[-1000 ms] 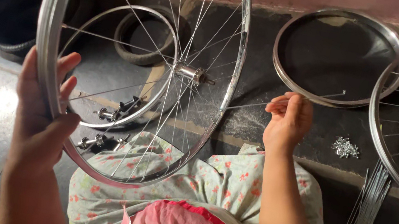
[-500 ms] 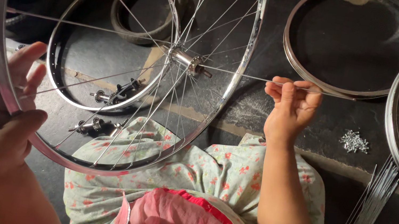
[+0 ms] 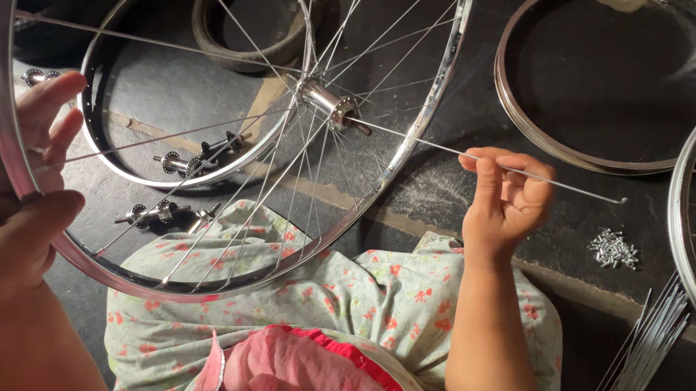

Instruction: The person laces a bicycle wheel by inserting metal spokes through the rim and hub, then securing them with small nuts. The person repeats this process for multiple spokes, rotating the wheel as needed to reach different positions.

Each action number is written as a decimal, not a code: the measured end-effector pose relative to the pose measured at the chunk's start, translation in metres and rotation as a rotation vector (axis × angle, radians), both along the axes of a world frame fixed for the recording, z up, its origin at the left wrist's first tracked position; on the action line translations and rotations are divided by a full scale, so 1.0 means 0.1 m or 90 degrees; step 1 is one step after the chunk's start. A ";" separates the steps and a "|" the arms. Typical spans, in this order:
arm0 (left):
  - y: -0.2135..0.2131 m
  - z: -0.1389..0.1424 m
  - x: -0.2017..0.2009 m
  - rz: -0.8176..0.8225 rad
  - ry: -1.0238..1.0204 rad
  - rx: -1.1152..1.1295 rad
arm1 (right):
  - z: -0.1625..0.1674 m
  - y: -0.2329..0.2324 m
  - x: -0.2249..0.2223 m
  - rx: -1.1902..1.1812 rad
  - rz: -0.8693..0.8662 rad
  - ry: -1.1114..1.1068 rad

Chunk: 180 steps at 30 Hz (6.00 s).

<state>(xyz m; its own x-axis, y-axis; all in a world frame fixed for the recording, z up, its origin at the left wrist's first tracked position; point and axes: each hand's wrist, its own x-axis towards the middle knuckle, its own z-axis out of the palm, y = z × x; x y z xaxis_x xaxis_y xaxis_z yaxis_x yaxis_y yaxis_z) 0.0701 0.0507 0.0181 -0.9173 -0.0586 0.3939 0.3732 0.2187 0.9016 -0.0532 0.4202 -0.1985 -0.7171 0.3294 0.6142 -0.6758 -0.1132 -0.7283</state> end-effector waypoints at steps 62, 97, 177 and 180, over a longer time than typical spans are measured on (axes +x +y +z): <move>0.46 -0.12 0.18 -0.117 0.035 0.337 | -0.11 -0.72 -0.19 -0.426 0.526 -0.318; -0.13 -1.17 -1.47 0.197 0.036 0.464 | -0.38 -0.67 -0.27 -0.317 0.319 -0.272; 0.04 -0.13 0.21 -0.180 -0.059 0.189 | 0.12 -0.74 0.00 0.271 -0.048 -0.018; 0.09 -0.12 0.28 -0.186 -0.078 0.175 | 0.35 -0.83 0.26 0.344 -0.157 0.009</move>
